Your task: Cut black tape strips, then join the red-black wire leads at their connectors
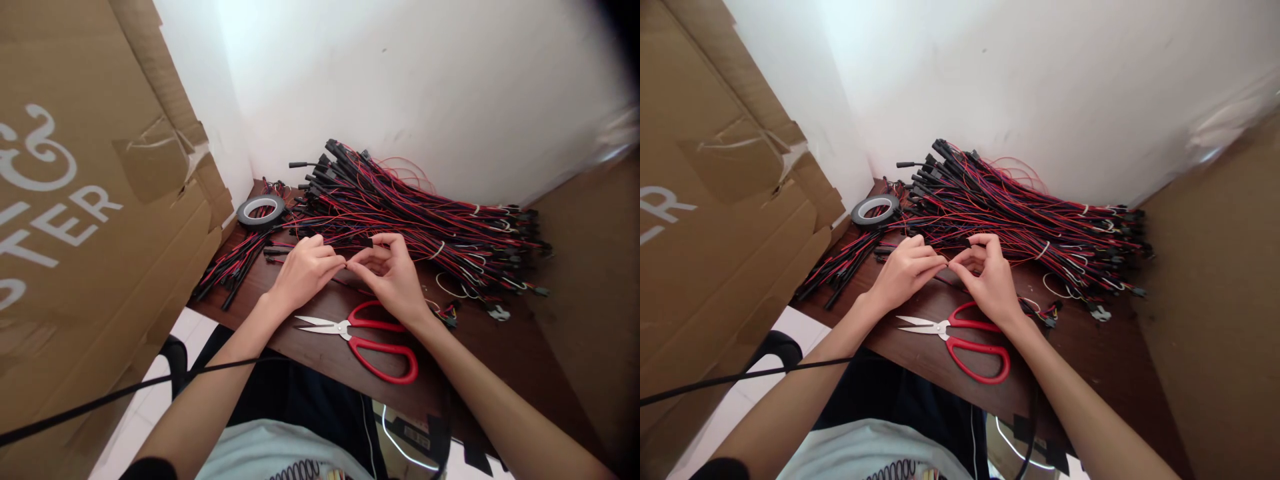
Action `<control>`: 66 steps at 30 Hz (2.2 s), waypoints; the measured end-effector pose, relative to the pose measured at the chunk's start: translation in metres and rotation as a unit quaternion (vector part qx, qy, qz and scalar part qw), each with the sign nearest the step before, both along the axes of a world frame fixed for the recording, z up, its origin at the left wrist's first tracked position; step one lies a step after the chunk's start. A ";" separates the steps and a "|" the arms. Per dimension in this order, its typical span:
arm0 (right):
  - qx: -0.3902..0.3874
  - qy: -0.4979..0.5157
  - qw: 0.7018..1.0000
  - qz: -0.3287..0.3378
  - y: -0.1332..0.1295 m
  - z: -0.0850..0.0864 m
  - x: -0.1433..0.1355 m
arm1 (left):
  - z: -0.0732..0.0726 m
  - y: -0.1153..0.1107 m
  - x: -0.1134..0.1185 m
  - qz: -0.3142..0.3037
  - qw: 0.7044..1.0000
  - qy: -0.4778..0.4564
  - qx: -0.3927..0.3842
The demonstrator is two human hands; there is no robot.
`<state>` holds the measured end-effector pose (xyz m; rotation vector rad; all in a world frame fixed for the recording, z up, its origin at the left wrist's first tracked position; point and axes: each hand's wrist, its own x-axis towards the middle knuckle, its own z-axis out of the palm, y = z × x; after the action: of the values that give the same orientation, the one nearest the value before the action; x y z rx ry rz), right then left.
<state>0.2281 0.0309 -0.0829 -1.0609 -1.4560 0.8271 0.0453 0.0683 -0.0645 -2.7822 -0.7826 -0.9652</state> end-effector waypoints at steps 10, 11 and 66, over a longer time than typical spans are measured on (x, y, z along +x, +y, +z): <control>-0.049 0.039 0.998 0.009 0.002 -0.003 0.012 | 0.008 0.008 -0.002 0.017 1.000 0.010 0.002; -0.047 0.037 0.998 0.009 0.002 -0.002 0.013 | 0.008 0.009 -0.002 0.017 1.000 0.009 -0.002; -0.071 0.104 0.992 0.027 -0.007 0.003 0.005 | -0.008 -0.041 0.052 0.035 0.635 -0.582 -0.507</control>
<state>0.2336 0.0240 -0.0795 -1.0111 -1.2679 1.0605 0.0970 0.0275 -0.0720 -2.1768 -2.0298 -3.1807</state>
